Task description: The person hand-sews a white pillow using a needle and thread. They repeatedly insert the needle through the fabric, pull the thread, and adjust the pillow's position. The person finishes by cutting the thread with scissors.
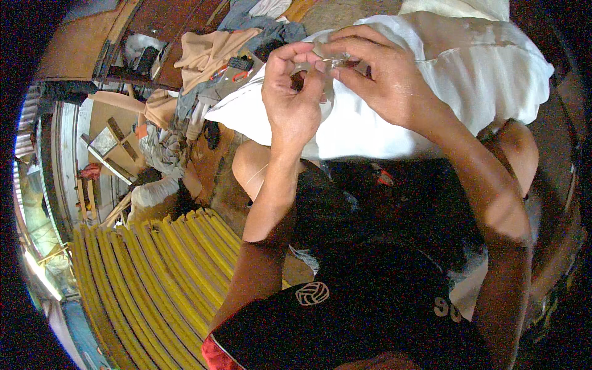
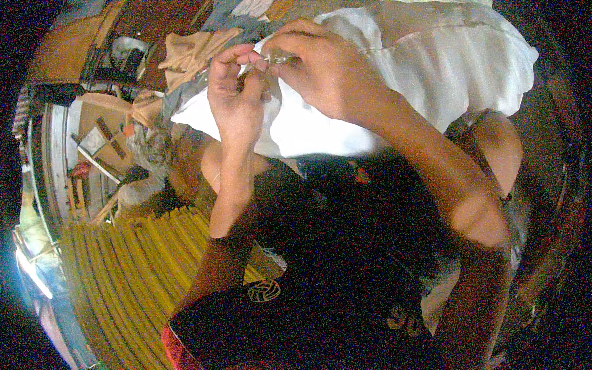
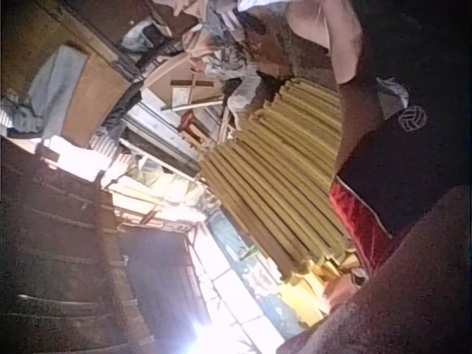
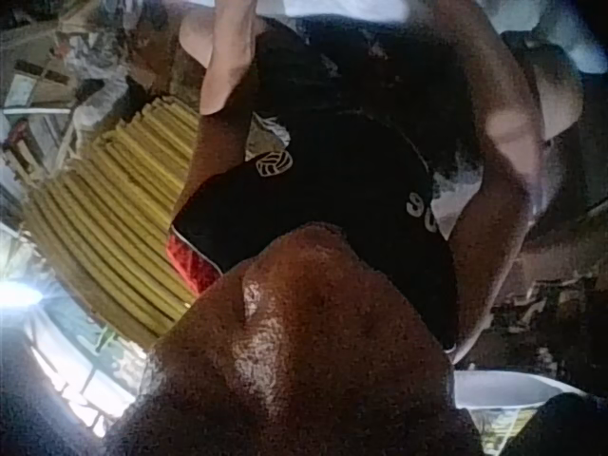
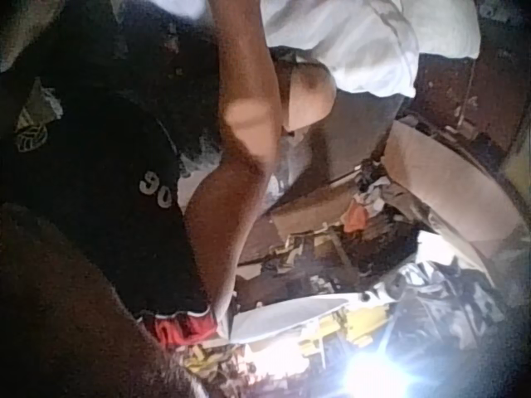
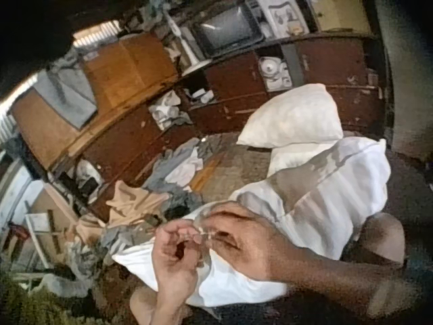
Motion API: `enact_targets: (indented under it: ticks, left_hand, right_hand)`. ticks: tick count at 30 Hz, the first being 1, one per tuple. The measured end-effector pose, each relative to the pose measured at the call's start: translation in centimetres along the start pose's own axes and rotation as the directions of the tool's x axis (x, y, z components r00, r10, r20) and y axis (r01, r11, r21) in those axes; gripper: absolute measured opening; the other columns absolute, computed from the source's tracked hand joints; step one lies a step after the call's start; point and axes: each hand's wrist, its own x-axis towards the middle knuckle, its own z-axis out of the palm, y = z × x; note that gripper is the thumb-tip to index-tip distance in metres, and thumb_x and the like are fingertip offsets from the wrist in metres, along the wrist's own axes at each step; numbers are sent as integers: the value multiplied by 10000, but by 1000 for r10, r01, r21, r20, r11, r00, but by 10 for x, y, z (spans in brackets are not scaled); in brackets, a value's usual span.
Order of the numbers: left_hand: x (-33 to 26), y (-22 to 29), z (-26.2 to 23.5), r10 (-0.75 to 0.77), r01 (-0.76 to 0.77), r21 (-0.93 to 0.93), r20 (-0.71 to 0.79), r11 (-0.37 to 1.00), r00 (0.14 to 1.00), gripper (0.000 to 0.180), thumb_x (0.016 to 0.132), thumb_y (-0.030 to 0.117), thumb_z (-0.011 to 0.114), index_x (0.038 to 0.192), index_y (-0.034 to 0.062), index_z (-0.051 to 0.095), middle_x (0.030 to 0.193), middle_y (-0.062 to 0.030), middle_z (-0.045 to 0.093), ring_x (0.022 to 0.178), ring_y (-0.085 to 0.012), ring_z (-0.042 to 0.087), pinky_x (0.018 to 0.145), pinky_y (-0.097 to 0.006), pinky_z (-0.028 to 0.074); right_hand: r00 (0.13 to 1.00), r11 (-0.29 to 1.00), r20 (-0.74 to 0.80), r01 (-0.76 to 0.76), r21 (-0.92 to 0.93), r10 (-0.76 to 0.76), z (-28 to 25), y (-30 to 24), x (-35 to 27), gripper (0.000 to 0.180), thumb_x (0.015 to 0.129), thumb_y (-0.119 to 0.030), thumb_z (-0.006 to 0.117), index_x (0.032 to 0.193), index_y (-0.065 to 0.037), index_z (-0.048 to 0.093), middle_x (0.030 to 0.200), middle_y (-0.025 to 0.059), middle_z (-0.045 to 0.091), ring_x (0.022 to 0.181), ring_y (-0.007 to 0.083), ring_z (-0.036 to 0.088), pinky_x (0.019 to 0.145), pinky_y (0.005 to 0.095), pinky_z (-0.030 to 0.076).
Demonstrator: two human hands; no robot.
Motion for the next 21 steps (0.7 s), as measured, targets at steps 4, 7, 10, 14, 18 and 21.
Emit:
enact_targets:
  ticks: [4, 7, 10, 14, 18, 21]
  left_hand:
    - [0, -13, -5, 189, -189, 237, 23, 953, 982, 203, 909, -32, 602, 1099, 29, 567, 964, -34, 597, 681, -65, 541, 583, -201, 452]
    - [-3, -8, -5, 232, -225, 307, 13, 925, 973, 198, 906, -38, 605, 1090, 26, 568, 976, -36, 591, 759, -76, 556, 633, -214, 458]
    - [0, -12, -7, 165, -163, 209, 7, 964, 986, 223, 901, -43, 612, 1105, 29, 559, 987, -41, 594, 840, -83, 563, 675, -228, 466]
    - [0, -6, -4, 91, -92, 166, 17, 982, 996, 257, 900, -39, 619, 1135, 33, 547, 991, -43, 599, 866, -89, 573, 679, -230, 469]
    - [-3, -8, -5, 143, -148, 181, 40, 972, 989, 250, 904, -34, 619, 1135, 37, 555, 997, -44, 599, 812, -95, 578, 644, -227, 468]
    - [-4, -9, -7, 166, -165, 219, 16, 962, 986, 205, 908, -16, 620, 1103, 31, 577, 956, -48, 610, 760, -94, 571, 617, -231, 465]
  right_hand:
    - [998, 995, -27, -64, -76, 62, -3, 2, 4, 189, 913, -175, 626, 1025, -31, 673, 967, 181, 653, 859, 350, 652, 749, 433, 524]
    - [979, 980, -95, -188, -70, 181, -14, -10, 3, 172, 905, -178, 628, 981, -29, 667, 945, 179, 654, 835, 352, 652, 741, 427, 524]
    - [936, 932, -88, -349, -97, 341, -25, -18, 7, 148, 945, -152, 631, 1040, -41, 649, 960, 88, 687, 818, 190, 659, 692, 301, 520]
    - [976, 984, -134, -177, -26, 172, -17, -6, 6, 167, 941, -164, 639, 1046, -35, 651, 973, 84, 687, 855, 169, 646, 695, 305, 518]
    - [991, 985, -87, 88, -147, -102, 1, 6, 4, 160, 914, -185, 642, 975, -40, 672, 913, 130, 674, 846, 269, 655, 718, 360, 522]
    - [985, 987, 72, -157, -35, 159, -6, 2, 3, 168, 924, -195, 645, 992, -45, 680, 973, 78, 685, 911, 204, 633, 766, 327, 507]
